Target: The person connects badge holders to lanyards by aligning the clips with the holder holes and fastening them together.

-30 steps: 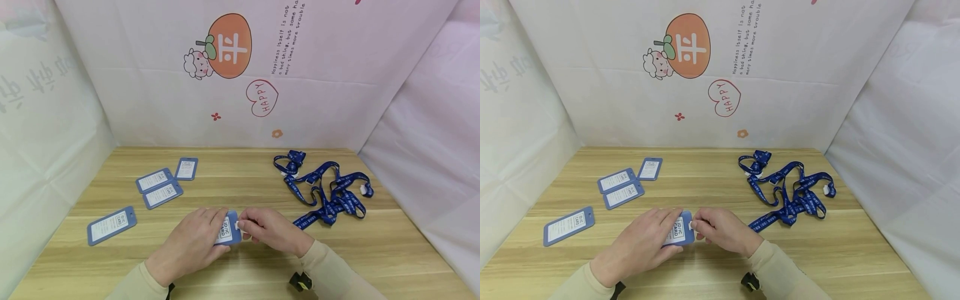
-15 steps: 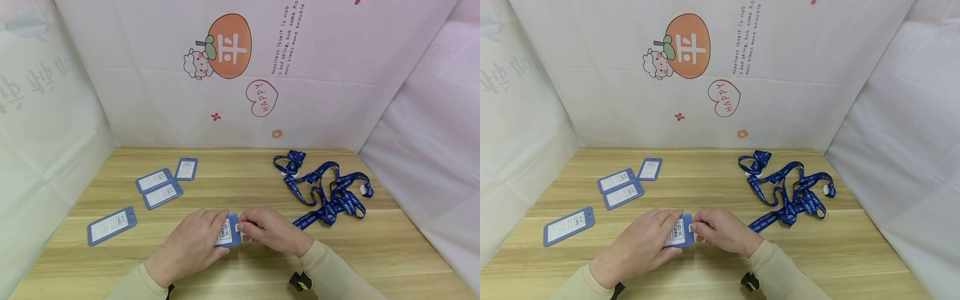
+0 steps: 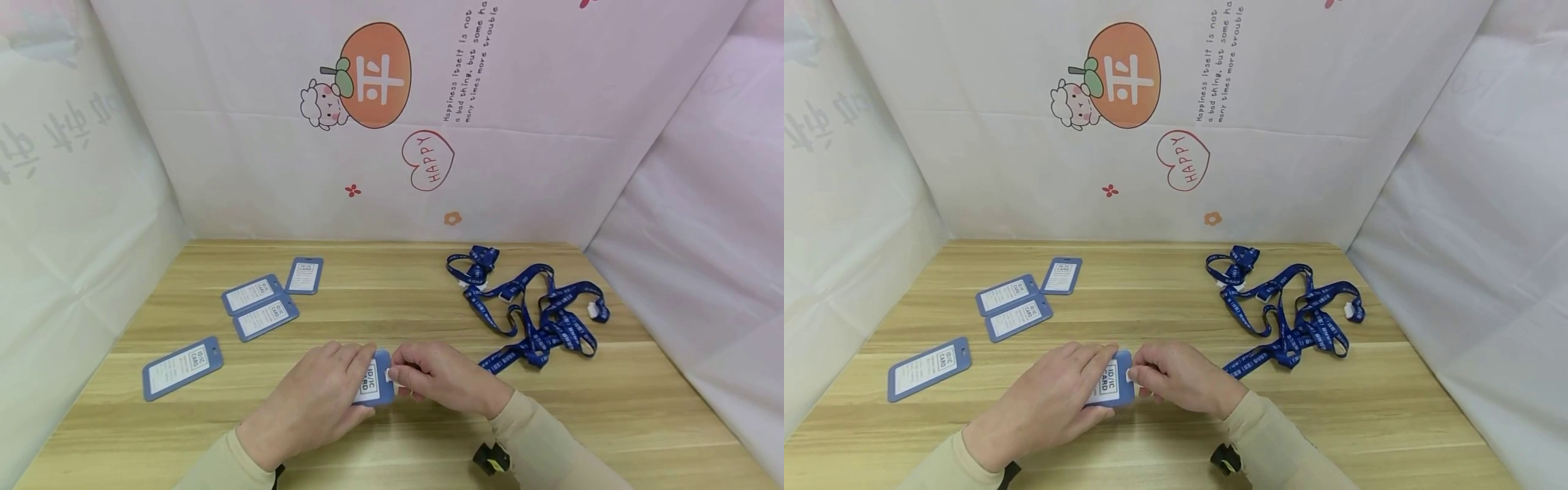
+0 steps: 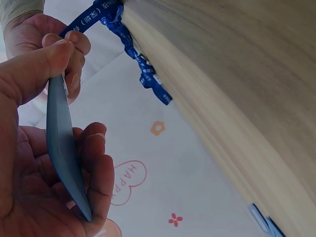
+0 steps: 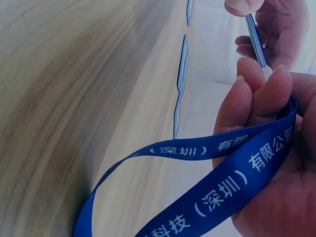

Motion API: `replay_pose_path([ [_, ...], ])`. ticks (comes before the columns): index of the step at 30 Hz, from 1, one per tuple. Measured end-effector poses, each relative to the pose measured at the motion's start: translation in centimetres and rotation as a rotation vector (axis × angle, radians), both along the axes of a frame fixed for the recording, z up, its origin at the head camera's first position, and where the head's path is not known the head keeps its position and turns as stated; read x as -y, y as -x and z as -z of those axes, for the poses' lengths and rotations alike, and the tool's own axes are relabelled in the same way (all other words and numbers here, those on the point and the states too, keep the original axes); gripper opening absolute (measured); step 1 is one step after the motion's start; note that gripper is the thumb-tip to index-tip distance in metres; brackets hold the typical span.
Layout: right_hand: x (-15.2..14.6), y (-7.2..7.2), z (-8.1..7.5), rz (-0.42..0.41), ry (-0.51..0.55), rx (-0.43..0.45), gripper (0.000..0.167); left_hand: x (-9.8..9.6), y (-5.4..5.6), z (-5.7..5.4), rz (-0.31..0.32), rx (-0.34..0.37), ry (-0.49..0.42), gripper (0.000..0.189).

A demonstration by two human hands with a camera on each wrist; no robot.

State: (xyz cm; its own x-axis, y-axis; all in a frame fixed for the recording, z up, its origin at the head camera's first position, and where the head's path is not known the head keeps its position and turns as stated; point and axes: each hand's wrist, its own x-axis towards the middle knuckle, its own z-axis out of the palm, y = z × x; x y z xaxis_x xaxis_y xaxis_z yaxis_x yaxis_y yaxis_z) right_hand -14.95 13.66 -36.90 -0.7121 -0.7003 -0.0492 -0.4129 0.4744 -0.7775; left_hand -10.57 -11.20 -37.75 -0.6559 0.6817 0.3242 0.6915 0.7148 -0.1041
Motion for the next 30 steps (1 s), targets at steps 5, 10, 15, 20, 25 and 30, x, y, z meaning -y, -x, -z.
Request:
replay_pose_path([
  [5, 0.0, 0.0, 0.0, -0.026, -0.011, -0.010, 0.018, -0.2, -0.1, -0.1, 0.000, 0.009, 0.013, 0.081],
  [10, 0.0, -0.1, 0.0, -0.043, -0.025, 0.000, 0.019, -0.3, -0.2, -0.3, -0.006, 0.011, 0.031, 0.082],
  [15, 0.0, -0.1, 0.1, -0.031, -0.028, -0.001, 0.019, -0.4, -0.3, -0.3, -0.015, 0.005, 0.041, 0.082],
  [20, -0.4, -0.4, 0.2, 0.003, -0.046, 0.005, 0.020, -0.8, 0.0, -0.2, 0.013, 0.008, 0.037, 0.082],
  [25, -0.1, -0.5, 0.3, 0.011, -0.062, 0.030, 0.018, -0.5, 0.1, 0.3, 0.020, 0.038, -0.013, 0.081],
  [30, 0.4, -0.3, 0.4, -0.017, -0.072, 0.011, 0.017, 0.3, -0.1, 0.8, 0.017, 0.031, -0.061, 0.081],
])
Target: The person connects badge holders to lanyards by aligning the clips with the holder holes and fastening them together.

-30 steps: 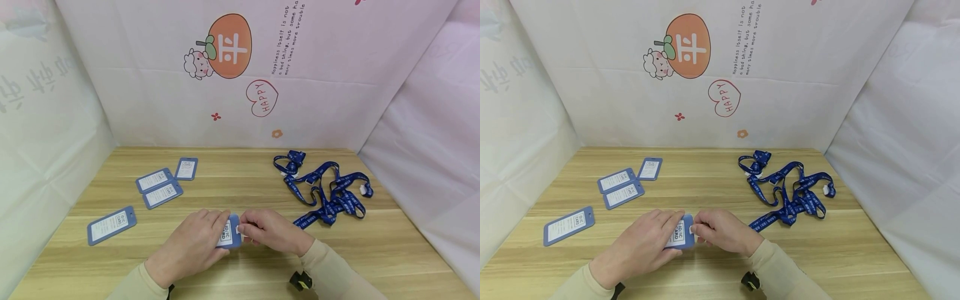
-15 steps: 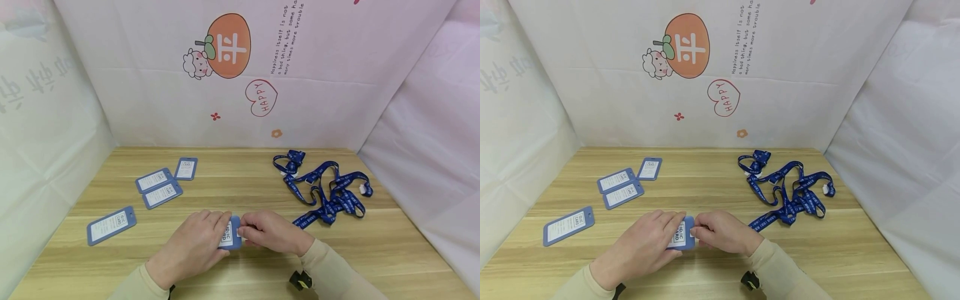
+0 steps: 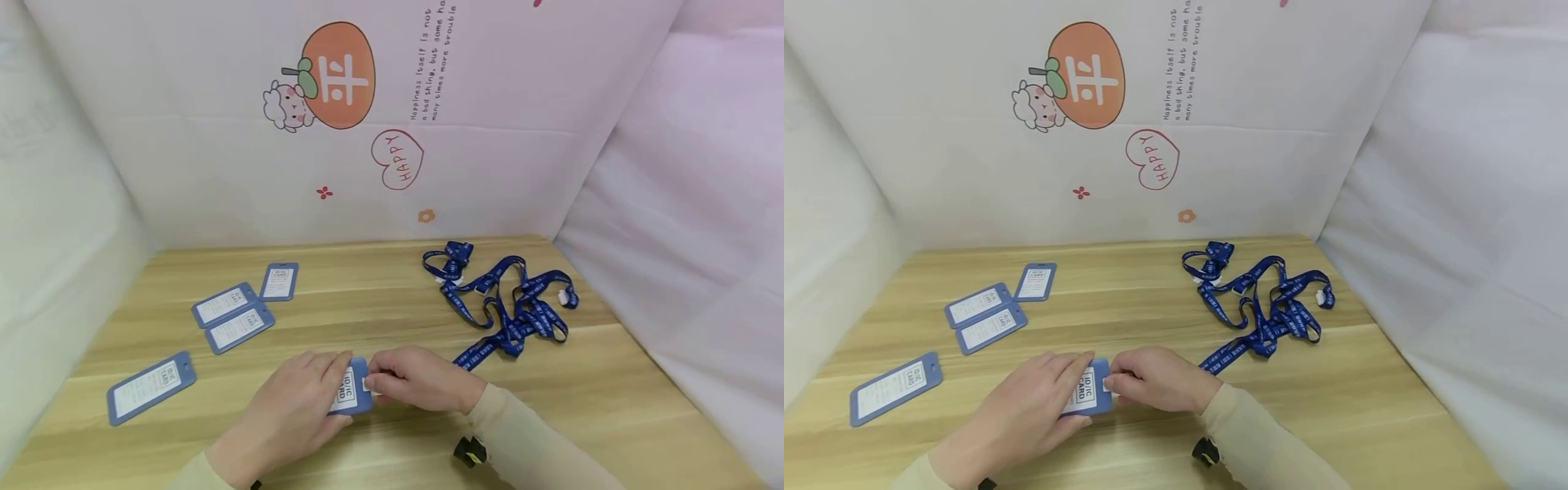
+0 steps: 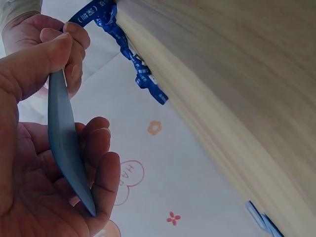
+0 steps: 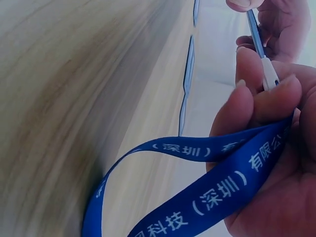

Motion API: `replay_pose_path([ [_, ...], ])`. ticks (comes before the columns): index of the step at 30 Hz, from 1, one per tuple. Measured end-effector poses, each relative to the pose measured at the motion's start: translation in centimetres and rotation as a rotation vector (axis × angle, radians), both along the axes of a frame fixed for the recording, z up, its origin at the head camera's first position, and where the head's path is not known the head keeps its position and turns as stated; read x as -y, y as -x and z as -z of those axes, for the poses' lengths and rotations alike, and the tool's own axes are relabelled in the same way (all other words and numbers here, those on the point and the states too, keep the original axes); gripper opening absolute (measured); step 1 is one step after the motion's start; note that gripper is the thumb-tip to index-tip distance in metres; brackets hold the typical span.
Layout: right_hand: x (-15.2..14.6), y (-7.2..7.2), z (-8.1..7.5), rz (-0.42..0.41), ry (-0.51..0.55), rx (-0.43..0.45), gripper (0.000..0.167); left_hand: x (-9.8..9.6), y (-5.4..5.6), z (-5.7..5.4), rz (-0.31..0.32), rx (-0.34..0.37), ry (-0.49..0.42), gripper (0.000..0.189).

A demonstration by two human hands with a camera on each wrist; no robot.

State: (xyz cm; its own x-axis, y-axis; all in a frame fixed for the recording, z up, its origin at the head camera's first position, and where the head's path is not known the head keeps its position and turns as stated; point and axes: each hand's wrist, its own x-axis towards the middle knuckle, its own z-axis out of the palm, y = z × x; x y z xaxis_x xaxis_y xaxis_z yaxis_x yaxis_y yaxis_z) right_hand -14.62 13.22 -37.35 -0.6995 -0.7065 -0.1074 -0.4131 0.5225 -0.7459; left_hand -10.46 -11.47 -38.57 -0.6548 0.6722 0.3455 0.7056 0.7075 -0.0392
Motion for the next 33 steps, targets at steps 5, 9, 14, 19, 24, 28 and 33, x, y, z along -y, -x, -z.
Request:
replay_pose_path([
  [5, 0.1, 0.3, 0.0, -0.030, 0.019, -0.013, 0.019, 0.4, -0.3, -0.2, -0.018, 0.024, -0.013, 0.081],
  [9, -0.2, 0.5, -0.3, -0.035, 0.027, -0.003, 0.021, 0.4, -0.4, -0.4, -0.029, 0.050, -0.015, 0.082],
  [14, -0.8, 0.6, -0.5, -0.019, 0.025, 0.019, 0.022, 0.5, -0.5, -0.7, -0.035, 0.059, -0.018, 0.084],
  [19, -2.0, 0.6, -0.5, 0.018, 0.007, 0.003, 0.021, 0.7, -0.6, -1.1, -0.055, 0.053, -0.027, 0.086],
  [24, -2.9, 0.8, -0.7, 0.036, 0.001, 0.002, 0.021, 1.1, -0.7, -1.2, -0.068, 0.055, -0.031, 0.085],
  [28, -3.5, 1.1, -0.7, 0.039, -0.007, -0.006, 0.020, 1.4, -0.7, -1.2, -0.080, 0.074, -0.029, 0.085],
  [33, -4.4, 1.4, -0.6, 0.055, -0.032, -0.023, 0.019, 1.6, -0.7, -1.2, -0.093, 0.098, -0.019, 0.084],
])
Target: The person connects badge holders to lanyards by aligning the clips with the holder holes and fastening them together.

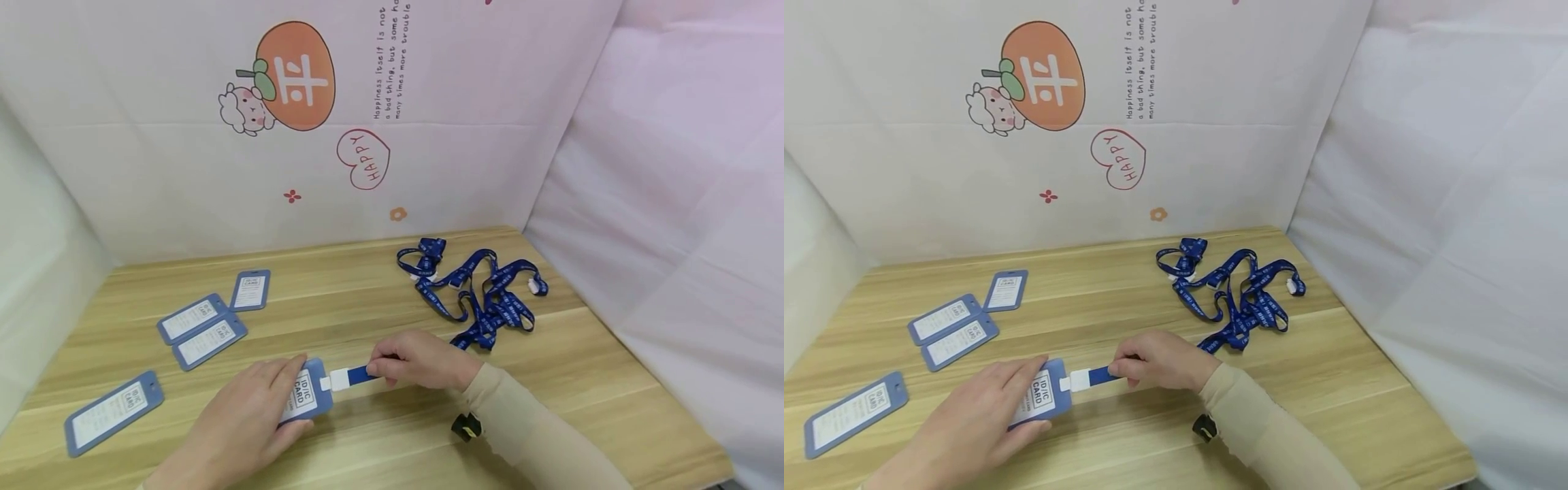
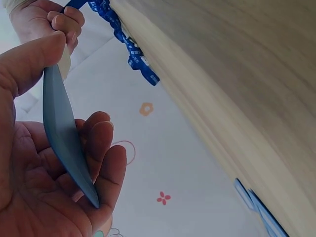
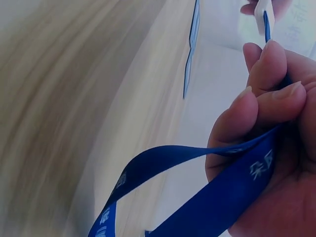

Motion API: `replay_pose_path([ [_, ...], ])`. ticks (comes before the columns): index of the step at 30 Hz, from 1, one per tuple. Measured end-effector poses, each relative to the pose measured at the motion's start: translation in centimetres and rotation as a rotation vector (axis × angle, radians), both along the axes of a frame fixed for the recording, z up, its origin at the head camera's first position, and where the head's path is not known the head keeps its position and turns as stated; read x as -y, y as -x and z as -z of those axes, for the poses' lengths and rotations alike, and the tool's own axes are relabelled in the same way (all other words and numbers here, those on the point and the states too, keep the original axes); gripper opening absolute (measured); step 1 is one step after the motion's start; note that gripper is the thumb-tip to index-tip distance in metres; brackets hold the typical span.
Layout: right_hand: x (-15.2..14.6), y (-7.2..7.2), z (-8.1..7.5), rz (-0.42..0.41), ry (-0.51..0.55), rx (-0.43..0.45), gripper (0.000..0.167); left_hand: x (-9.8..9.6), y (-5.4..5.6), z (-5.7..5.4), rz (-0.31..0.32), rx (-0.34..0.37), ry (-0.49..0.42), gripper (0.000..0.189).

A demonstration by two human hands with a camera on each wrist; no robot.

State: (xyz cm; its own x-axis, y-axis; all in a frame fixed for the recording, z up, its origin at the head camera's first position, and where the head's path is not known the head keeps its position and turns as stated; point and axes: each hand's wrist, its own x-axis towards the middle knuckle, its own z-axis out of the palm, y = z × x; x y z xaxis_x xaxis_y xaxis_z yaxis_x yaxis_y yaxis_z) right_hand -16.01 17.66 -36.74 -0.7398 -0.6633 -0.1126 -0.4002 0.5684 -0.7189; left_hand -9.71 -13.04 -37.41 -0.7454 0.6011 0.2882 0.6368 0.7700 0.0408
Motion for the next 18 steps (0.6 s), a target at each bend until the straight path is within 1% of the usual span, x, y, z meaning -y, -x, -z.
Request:
replay_pose_path([
  [5, -0.8, 0.4, 0.0, 0.005, -0.021, -0.016, 0.020, 0.2, 0.0, 0.0, -0.003, 0.009, 0.002, 0.083],
  [11, -1.9, 0.8, -0.1, 0.029, -0.044, -0.039, 0.020, 0.3, -0.1, -0.2, -0.009, 0.000, -0.003, 0.084],
  [15, -2.5, 1.0, -0.1, 0.025, -0.042, -0.068, 0.019, 0.5, -0.2, -0.3, -0.005, -0.006, -0.009, 0.083],
  [18, -2.9, 1.1, -0.1, 0.021, -0.038, -0.074, 0.019, 0.7, -0.3, -0.3, -0.011, 0.001, -0.009, 0.083],
])
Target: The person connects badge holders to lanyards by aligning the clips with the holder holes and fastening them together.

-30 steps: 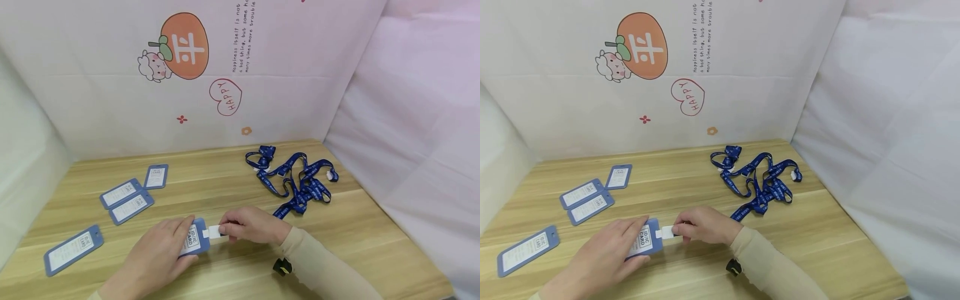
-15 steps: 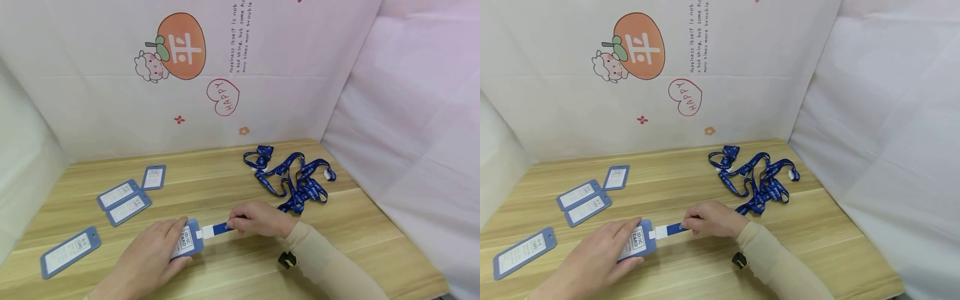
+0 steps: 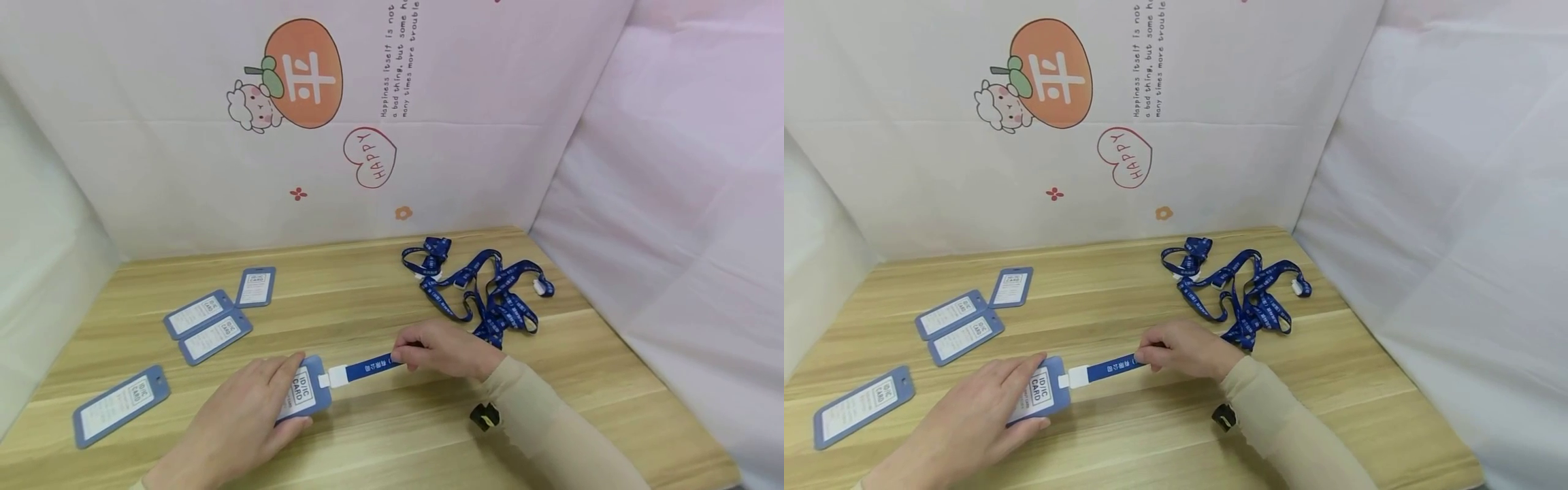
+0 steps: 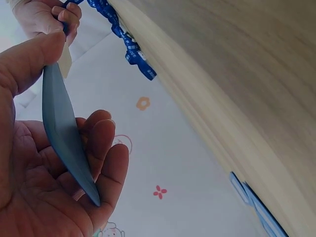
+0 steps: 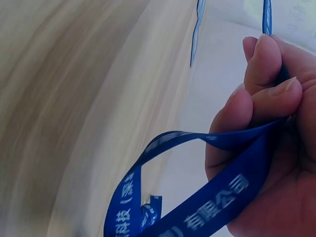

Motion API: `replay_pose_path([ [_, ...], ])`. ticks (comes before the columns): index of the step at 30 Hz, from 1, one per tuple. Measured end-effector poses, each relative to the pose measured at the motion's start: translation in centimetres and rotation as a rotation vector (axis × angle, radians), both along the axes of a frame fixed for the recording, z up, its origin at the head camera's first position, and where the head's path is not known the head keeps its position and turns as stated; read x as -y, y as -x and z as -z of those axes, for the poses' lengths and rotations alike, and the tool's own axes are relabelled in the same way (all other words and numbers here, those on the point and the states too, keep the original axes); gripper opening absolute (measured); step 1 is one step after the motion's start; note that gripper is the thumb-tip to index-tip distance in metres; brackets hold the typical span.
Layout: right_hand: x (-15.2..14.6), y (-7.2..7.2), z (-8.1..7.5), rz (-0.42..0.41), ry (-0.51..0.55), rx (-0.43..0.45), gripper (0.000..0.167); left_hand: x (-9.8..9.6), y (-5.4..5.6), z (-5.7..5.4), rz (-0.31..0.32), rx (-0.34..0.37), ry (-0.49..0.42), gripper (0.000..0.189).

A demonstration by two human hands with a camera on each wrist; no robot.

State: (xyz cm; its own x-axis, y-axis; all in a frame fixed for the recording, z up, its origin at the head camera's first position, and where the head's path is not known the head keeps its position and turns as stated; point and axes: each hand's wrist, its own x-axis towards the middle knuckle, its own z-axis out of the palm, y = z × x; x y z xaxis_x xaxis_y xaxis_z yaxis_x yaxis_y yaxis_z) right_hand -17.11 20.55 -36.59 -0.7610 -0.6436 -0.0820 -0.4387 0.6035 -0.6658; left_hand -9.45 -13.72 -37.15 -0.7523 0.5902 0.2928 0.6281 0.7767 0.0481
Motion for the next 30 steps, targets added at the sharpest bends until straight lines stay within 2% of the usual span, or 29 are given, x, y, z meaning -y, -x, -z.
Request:
replay_pose_path([
  [21, -3.4, 1.0, 0.0, 0.069, -0.019, -0.022, 0.010, 1.1, 0.1, 0.4, -0.018, -0.001, -0.032, 0.083],
  [30, -4.9, 1.6, 0.3, 0.085, -0.062, -0.069, 0.011, 1.6, 0.1, 0.4, -0.038, 0.023, -0.032, 0.082],
])
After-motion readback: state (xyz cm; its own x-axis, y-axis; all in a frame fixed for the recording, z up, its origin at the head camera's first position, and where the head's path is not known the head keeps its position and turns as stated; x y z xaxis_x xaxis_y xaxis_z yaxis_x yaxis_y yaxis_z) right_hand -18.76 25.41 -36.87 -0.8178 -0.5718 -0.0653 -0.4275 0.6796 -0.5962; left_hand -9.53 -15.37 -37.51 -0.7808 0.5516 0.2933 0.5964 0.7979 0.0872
